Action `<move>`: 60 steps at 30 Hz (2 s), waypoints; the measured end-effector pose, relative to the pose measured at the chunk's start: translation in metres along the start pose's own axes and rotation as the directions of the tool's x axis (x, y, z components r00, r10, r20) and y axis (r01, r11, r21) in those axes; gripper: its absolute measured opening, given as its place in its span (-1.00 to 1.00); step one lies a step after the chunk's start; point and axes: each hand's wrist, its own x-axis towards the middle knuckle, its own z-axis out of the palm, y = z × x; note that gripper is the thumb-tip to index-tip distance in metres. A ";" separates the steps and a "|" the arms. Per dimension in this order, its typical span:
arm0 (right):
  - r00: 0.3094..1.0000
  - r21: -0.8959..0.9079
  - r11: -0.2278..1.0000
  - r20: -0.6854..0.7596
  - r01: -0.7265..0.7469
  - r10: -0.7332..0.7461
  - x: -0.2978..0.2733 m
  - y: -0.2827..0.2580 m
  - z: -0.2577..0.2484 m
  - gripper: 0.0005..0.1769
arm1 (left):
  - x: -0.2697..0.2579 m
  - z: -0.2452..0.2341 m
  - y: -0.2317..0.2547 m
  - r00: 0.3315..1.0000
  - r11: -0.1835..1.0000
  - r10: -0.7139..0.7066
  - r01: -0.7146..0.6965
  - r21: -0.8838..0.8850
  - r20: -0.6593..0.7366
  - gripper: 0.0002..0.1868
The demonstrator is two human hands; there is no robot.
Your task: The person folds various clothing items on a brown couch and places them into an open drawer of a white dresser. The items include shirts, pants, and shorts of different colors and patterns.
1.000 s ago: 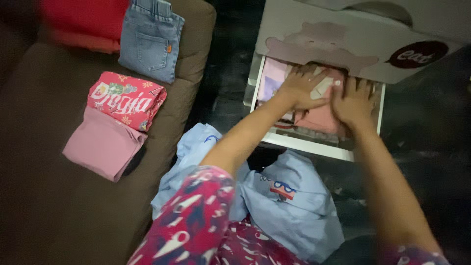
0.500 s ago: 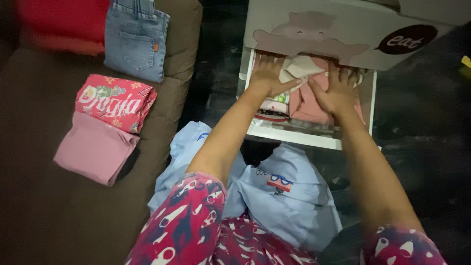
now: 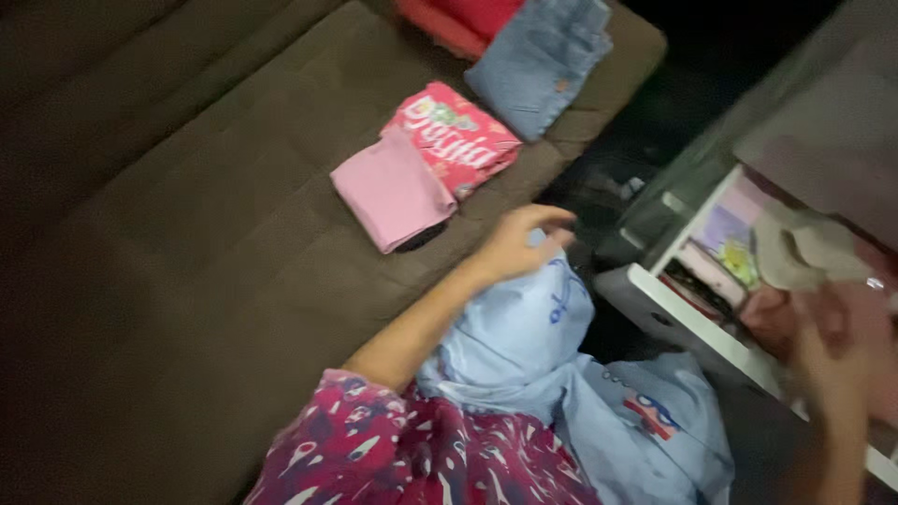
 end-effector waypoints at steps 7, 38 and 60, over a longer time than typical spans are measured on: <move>0.921 0.625 0.734 0.060 0.266 -0.385 -0.081 -0.158 0.077 -0.72 | -0.087 -0.139 -0.064 0.645 0.889 0.053 0.317 0.330 -0.762 -0.54; 0.682 0.396 0.671 0.138 0.627 -0.718 -0.168 -0.222 0.185 -0.77 | -0.138 -0.180 -0.220 0.381 0.699 -0.712 0.309 -0.645 -0.589 -0.54; 0.934 0.983 -0.125 0.170 -0.137 0.313 0.088 0.024 0.037 -0.37 | -0.144 -0.187 -0.187 0.425 0.745 -0.666 0.343 -0.572 -0.613 -0.28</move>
